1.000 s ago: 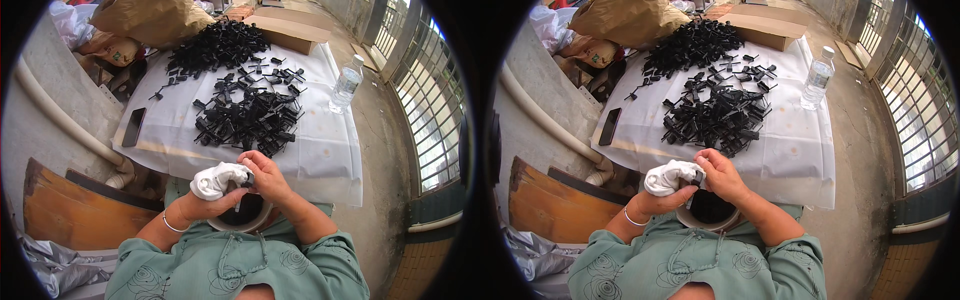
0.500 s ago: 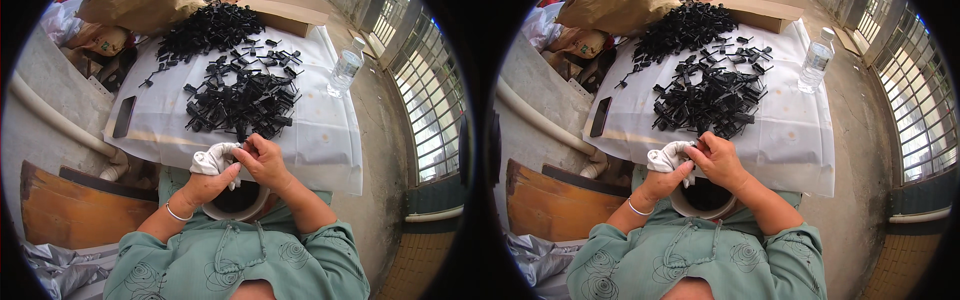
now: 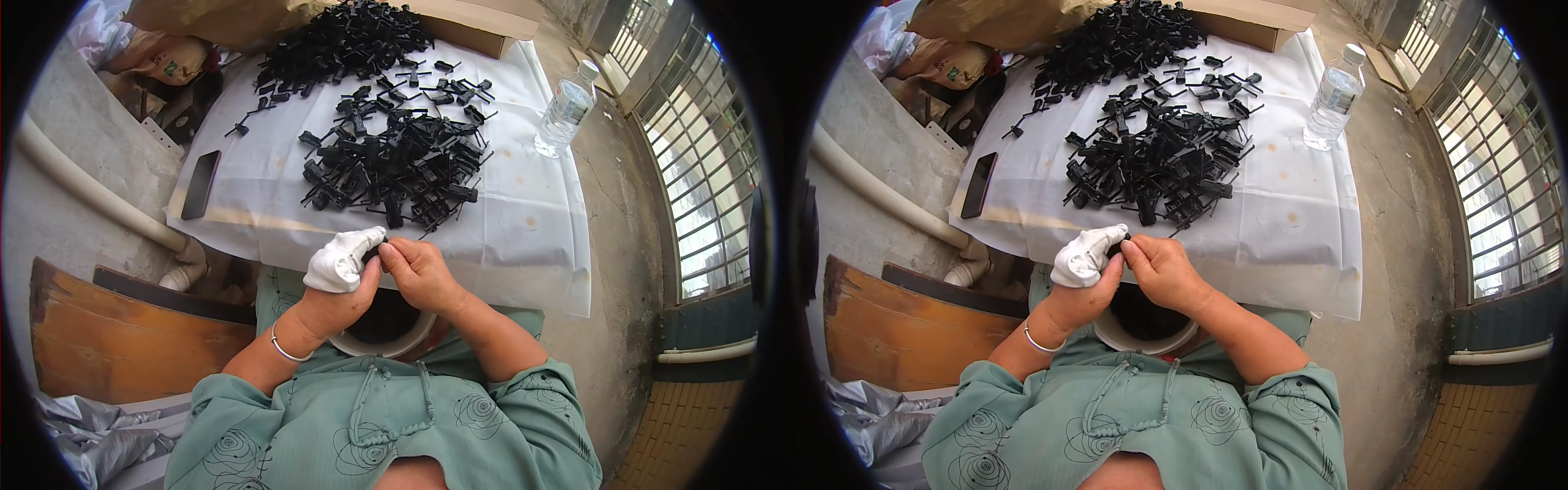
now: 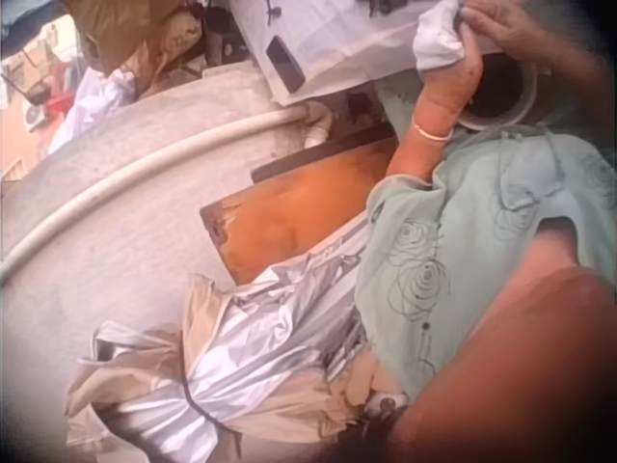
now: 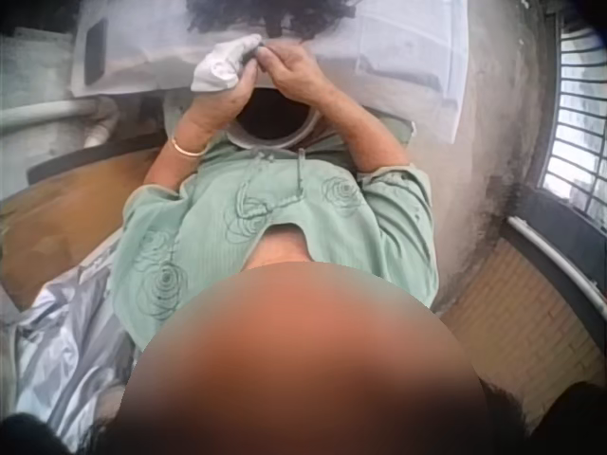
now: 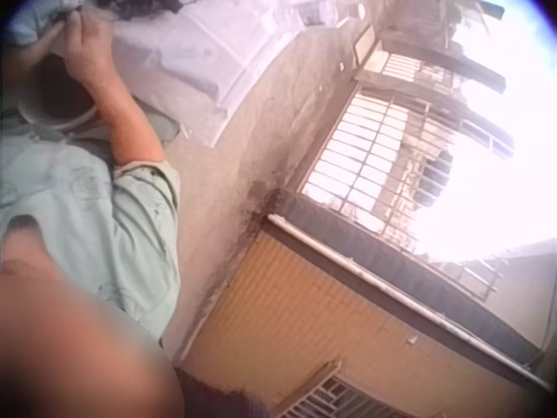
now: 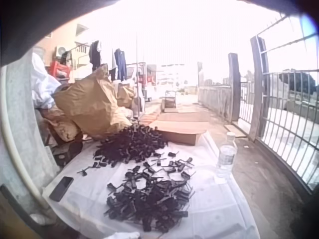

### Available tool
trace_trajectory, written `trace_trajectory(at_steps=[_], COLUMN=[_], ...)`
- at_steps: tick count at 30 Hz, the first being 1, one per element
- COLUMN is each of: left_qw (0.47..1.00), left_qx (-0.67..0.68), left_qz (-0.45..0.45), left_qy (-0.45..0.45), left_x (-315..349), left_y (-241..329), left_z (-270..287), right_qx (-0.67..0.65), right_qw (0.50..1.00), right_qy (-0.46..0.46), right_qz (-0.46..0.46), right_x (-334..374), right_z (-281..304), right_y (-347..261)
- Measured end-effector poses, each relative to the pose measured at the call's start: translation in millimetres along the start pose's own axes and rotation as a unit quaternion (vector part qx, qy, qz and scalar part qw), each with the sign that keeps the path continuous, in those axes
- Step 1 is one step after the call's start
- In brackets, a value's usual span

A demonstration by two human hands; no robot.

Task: Cleaning small black plastic components by wiping them with a white cloth.

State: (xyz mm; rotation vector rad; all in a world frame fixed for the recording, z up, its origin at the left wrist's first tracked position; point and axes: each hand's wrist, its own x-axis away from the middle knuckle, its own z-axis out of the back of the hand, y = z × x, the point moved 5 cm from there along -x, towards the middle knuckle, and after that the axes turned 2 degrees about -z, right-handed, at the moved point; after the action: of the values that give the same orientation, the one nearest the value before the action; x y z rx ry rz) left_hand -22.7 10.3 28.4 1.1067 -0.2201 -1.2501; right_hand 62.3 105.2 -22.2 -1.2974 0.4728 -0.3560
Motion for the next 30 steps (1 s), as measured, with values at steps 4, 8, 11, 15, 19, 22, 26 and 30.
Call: trace_trajectory(at_steps=[4, 8, 11, 15, 19, 22, 26, 30], left_qw=[0.993, 0.920, 0.900, 0.936, 0.920, 0.932, 0.981, 0.996], left_qx=[0.114, 0.354, 0.393, 0.274, 0.303, 0.277, 0.128, 0.031], left_qz=[0.003, 0.166, 0.188, 0.193, 0.180, 0.176, 0.089, 0.007], left_qy=[0.017, -0.005, -0.020, -0.111, -0.170, -0.156, -0.118, -0.089], left_x=[2, -2, -5, 1, 2, 2, -3, 0], left_y=[-11, -30, -31, -22, -12, -15, -19, -10], left_z=[-5, 2, 1, -7, -14, -15, -9, -11], right_qx=[-0.047, 0.104, 0.125, 0.075, 0.045, 0.049, 0.059, 0.077], right_qw=[0.999, 0.993, 0.989, 0.978, 0.992, 0.996, 0.994, 0.992], right_qy=[-0.022, -0.015, -0.024, 0.058, 0.030, 0.024, -0.024, -0.046], right_qz=[0.016, 0.045, 0.077, 0.184, 0.110, 0.066, 0.094, 0.089], right_x=[1, -1, -2, -1, -2, -3, 0, -4], right_z=[5, 20, 24, 27, 20, 20, 11, 5], right_y=[-15, -25, -27, -33, -31, -28, -27, -21])
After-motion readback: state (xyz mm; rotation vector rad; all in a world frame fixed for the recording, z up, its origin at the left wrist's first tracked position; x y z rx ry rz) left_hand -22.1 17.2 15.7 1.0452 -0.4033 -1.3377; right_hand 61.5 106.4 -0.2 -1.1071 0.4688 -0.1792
